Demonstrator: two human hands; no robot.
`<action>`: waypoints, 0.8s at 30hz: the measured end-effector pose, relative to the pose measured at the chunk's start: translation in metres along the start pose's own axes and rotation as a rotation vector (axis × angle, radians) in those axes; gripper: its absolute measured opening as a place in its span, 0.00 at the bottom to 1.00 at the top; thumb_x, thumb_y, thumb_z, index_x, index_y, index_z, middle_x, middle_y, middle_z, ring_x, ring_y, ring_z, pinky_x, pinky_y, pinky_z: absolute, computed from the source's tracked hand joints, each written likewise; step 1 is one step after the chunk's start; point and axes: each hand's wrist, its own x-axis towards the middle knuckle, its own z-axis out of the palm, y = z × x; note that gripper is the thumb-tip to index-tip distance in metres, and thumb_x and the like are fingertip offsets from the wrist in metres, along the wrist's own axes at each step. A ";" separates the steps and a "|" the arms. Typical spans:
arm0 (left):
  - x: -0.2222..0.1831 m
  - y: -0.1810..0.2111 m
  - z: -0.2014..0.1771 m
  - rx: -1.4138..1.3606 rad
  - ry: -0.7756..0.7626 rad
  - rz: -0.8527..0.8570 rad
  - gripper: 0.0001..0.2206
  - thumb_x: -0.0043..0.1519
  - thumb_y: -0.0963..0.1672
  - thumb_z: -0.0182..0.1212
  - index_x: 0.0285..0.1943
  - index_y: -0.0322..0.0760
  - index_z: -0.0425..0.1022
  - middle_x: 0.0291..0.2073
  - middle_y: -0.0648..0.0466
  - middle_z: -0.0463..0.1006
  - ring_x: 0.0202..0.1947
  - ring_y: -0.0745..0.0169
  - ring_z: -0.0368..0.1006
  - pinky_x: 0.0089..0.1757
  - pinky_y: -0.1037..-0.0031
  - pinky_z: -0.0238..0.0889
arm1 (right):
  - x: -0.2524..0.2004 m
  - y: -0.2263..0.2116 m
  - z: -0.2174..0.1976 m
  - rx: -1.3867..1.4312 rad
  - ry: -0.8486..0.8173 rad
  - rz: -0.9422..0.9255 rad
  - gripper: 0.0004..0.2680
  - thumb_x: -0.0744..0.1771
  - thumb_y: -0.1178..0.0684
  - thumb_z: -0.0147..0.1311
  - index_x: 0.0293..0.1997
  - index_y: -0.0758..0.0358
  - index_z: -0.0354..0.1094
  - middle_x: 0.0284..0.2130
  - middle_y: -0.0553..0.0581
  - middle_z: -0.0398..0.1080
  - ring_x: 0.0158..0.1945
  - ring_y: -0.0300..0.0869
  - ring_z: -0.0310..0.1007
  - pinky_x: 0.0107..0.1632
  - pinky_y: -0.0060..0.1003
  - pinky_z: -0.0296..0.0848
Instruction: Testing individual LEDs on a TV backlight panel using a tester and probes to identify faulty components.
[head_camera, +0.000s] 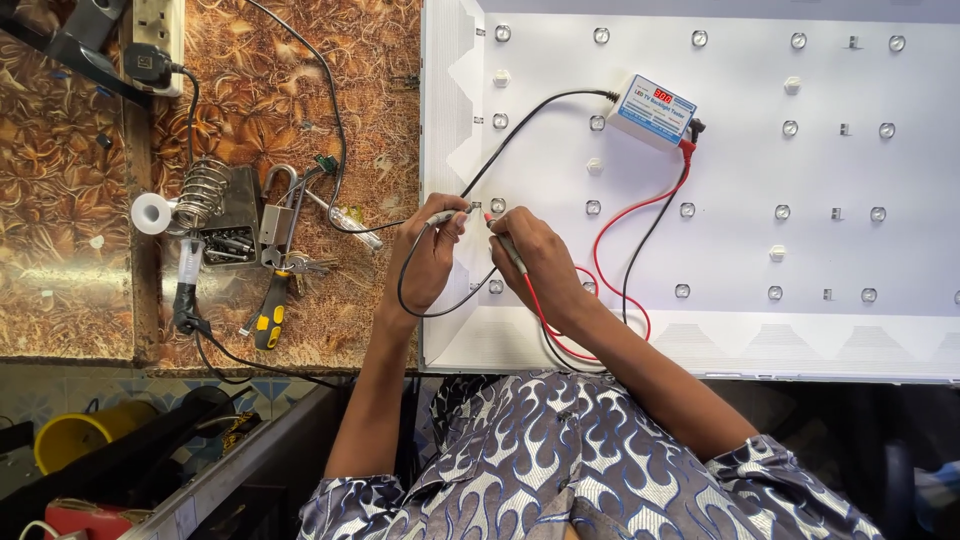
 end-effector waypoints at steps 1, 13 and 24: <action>0.000 0.000 0.000 0.001 -0.002 -0.001 0.09 0.72 0.44 0.51 0.49 0.34 0.74 0.26 0.46 0.76 0.29 0.54 0.77 0.32 0.68 0.70 | 0.000 0.001 0.001 0.001 0.001 0.001 0.04 0.68 0.62 0.53 0.46 0.65 0.65 0.36 0.65 0.71 0.38 0.62 0.77 0.40 0.50 0.76; 0.002 0.004 0.001 0.015 -0.007 -0.012 0.09 0.72 0.45 0.51 0.49 0.35 0.74 0.25 0.46 0.76 0.28 0.54 0.76 0.33 0.66 0.70 | 0.007 0.005 0.000 0.062 -0.009 0.059 0.04 0.68 0.61 0.52 0.45 0.66 0.65 0.35 0.66 0.71 0.37 0.62 0.77 0.39 0.49 0.75; 0.005 0.005 0.003 0.018 -0.002 0.003 0.07 0.72 0.43 0.51 0.48 0.35 0.73 0.25 0.46 0.76 0.27 0.54 0.76 0.33 0.66 0.69 | 0.011 0.002 -0.004 0.072 -0.032 0.096 0.03 0.68 0.60 0.52 0.43 0.63 0.64 0.33 0.66 0.72 0.36 0.62 0.78 0.38 0.49 0.76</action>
